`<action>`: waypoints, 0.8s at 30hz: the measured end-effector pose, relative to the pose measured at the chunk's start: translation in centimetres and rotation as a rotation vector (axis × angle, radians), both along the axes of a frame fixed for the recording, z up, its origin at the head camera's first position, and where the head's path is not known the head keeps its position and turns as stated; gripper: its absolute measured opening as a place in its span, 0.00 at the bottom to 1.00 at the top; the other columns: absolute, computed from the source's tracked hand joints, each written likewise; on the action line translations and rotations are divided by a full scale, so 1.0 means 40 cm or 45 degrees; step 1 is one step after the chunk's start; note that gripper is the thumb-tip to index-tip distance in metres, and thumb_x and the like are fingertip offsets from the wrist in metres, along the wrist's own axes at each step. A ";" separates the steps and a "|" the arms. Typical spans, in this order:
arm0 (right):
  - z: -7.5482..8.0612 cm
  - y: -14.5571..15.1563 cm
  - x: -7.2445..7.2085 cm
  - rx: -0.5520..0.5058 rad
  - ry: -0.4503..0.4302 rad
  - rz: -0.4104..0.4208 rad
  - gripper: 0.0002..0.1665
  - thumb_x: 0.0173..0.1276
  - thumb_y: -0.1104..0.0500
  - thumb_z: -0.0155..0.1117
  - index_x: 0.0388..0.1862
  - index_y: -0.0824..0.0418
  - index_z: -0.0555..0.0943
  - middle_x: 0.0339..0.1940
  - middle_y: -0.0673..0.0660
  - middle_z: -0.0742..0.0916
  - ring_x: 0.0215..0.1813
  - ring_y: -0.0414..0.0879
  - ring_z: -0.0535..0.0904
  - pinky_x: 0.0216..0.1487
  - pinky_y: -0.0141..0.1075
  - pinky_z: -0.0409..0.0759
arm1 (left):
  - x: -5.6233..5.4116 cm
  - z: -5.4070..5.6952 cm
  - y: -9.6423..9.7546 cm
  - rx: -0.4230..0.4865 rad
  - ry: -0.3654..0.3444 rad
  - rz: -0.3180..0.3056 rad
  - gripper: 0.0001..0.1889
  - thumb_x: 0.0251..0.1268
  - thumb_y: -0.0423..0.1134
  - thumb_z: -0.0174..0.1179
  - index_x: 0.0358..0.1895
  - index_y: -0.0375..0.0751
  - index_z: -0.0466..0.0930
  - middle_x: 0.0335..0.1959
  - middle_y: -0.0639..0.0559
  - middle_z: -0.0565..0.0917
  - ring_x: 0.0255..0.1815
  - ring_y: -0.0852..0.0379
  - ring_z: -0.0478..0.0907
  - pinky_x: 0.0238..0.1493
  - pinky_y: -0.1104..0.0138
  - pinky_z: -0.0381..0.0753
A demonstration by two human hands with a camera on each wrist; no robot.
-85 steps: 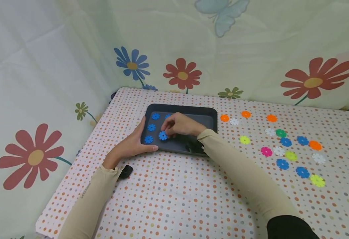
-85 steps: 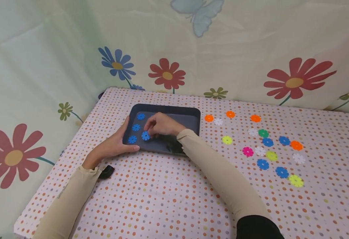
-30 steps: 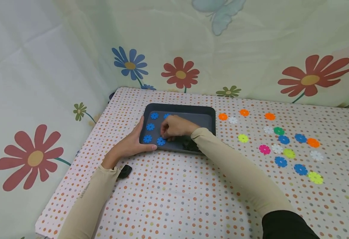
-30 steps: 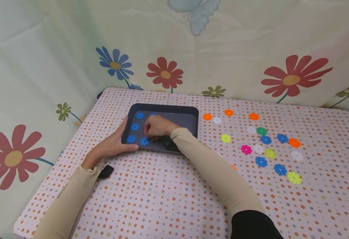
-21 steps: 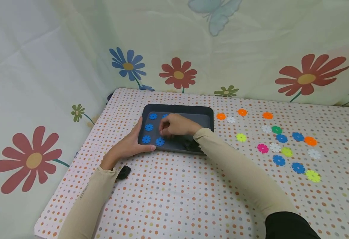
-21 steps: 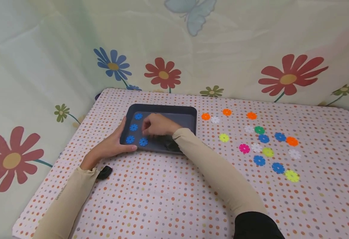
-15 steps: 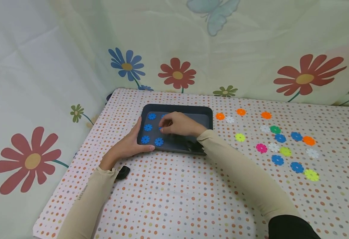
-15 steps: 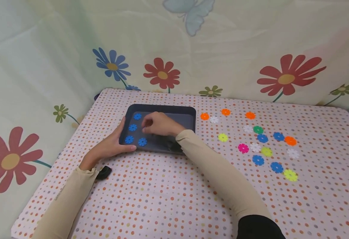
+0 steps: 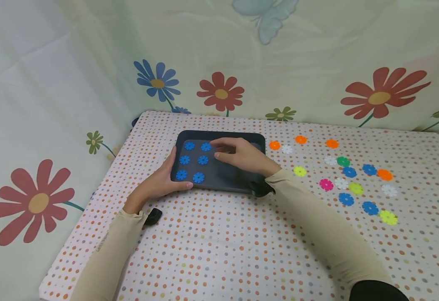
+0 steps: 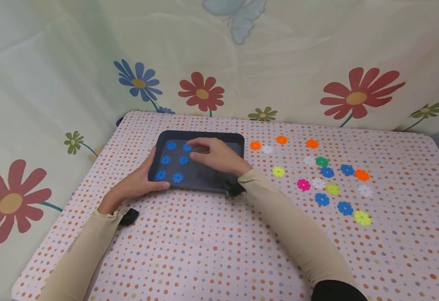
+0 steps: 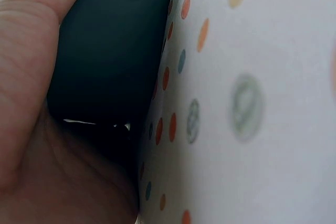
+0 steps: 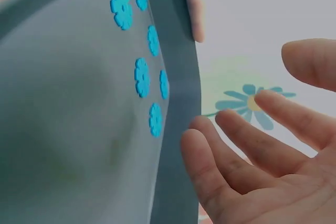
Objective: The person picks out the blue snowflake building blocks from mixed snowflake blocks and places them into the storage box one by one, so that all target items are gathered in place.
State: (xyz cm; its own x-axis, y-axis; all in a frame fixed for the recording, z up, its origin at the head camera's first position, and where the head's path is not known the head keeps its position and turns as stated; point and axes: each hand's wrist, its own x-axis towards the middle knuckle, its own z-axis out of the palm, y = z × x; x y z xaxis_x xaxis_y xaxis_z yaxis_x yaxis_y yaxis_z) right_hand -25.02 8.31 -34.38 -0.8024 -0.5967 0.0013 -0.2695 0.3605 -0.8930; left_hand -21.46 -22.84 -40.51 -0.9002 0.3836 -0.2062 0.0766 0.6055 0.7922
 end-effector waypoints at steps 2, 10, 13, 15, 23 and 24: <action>0.000 0.018 0.003 -0.012 -0.010 -0.008 0.30 0.81 0.56 0.66 0.78 0.62 0.76 0.75 0.63 0.80 0.71 0.53 0.79 0.70 0.50 0.77 | -0.001 0.003 -0.001 -0.019 -0.001 0.000 0.72 0.62 0.65 0.74 0.87 0.57 0.19 0.89 0.52 0.28 0.88 0.46 0.32 0.81 0.38 0.47; 0.004 0.081 0.014 -0.074 -0.089 -0.036 0.36 0.83 0.57 0.64 0.85 0.60 0.68 0.81 0.61 0.74 0.79 0.57 0.70 0.75 0.53 0.71 | 0.008 0.002 -0.013 -0.060 0.014 0.002 0.71 0.63 0.66 0.73 0.87 0.58 0.18 0.88 0.51 0.27 0.88 0.44 0.31 0.81 0.37 0.47; 0.005 0.109 0.023 -0.093 -0.123 -0.061 0.37 0.83 0.56 0.64 0.86 0.58 0.66 0.83 0.59 0.71 0.81 0.57 0.68 0.75 0.53 0.70 | 0.009 0.001 -0.009 -0.055 0.008 -0.003 0.71 0.63 0.66 0.73 0.87 0.58 0.18 0.88 0.51 0.26 0.88 0.44 0.31 0.81 0.37 0.47; 0.008 0.129 0.030 -0.084 -0.124 -0.092 0.37 0.83 0.54 0.64 0.86 0.58 0.66 0.83 0.59 0.71 0.80 0.56 0.69 0.75 0.54 0.71 | 0.008 0.001 -0.005 -0.054 0.009 -0.007 0.71 0.63 0.66 0.73 0.87 0.58 0.18 0.88 0.51 0.26 0.88 0.44 0.31 0.81 0.37 0.47; 0.013 0.218 0.060 -0.070 -0.071 -0.219 0.34 0.84 0.53 0.63 0.84 0.57 0.69 0.79 0.60 0.75 0.75 0.56 0.74 0.72 0.57 0.73 | 0.008 0.003 0.001 -0.059 0.009 -0.019 0.71 0.63 0.66 0.73 0.87 0.57 0.18 0.88 0.50 0.26 0.88 0.43 0.31 0.81 0.37 0.47; 0.013 0.229 0.063 -0.068 -0.068 -0.245 0.33 0.84 0.52 0.63 0.83 0.56 0.70 0.78 0.60 0.76 0.74 0.56 0.75 0.72 0.57 0.73 | 0.008 0.004 0.001 -0.059 0.011 -0.022 0.71 0.63 0.66 0.73 0.87 0.57 0.18 0.88 0.50 0.26 0.88 0.43 0.31 0.81 0.37 0.47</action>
